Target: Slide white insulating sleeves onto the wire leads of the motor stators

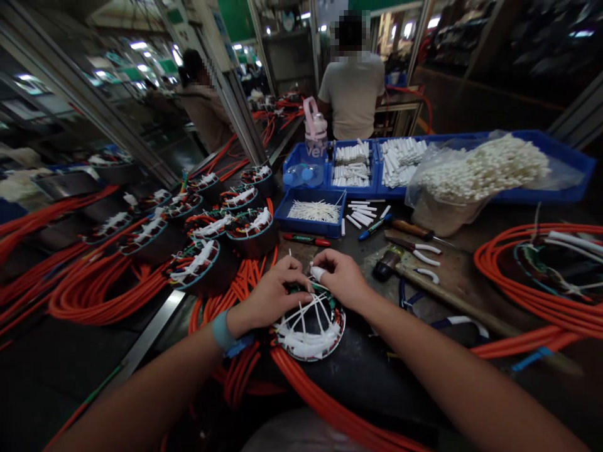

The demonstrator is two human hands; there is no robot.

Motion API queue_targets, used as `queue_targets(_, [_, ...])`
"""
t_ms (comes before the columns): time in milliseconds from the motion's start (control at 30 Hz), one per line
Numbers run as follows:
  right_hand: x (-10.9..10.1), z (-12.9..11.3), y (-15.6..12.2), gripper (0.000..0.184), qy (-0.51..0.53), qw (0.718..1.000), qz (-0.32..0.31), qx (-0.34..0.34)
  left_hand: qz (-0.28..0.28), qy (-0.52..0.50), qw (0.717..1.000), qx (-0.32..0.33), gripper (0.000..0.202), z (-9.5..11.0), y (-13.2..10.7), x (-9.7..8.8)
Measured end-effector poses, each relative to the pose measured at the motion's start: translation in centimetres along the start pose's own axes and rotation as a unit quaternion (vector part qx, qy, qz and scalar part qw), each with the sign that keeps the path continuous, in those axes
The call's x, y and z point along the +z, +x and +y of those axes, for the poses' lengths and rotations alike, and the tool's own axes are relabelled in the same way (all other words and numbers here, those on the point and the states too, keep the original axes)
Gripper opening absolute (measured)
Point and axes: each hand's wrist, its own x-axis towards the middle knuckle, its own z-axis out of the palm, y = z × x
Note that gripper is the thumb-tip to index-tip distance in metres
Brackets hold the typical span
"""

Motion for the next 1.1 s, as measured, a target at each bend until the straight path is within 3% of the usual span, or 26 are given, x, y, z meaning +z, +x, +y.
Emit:
queue_targets(133, [0.3, -0.1, 0.0, 0.015, -0.001, 1.000, 0.006, -0.003, -0.027, -0.091, 0.994, -0.057, 0.004, -0.2, 0.3, -0.4])
queue_targets(233, [0.4, 0.0, 0.0, 0.014, -0.005, 1.000, 0.011, -0.004, 0.003, -0.074, 0.994, -0.082, 0.005, 0.1, 0.3, -0.2])
queue_targets(400, [0.5, 0.1, -0.1, 0.015, -0.012, 1.000, 0.022, -0.006, -0.016, 0.018, 0.999, 0.029, 0.027, 0.1, -0.5, 0.0])
queue_targets(600, [0.5, 0.2, 0.0, 0.014, -0.016, 0.999, 0.026, -0.012, 0.012, 0.079, 0.995, 0.060, 0.013, 0.1, -1.0, 0.0])
queue_targets(700, [0.6, 0.3, 0.0, 0.015, -0.014, 0.999, 0.030, -0.016, 0.049, 0.019, 0.999, 0.008, 0.006, 0.3, -0.3, 0.5])
queue_targets(833, [0.6, 0.5, -0.2, 0.016, -0.019, 0.999, 0.035, -0.019, 0.040, -0.077, 0.992, -0.093, 0.015, 0.3, 0.5, 0.6])
queue_targets(1100, [1.0, 0.4, -0.5, 0.013, -0.052, 0.996, 0.066, -0.023, 0.002, -0.106, 0.984, -0.146, 0.015, 0.7, 0.5, 0.0])
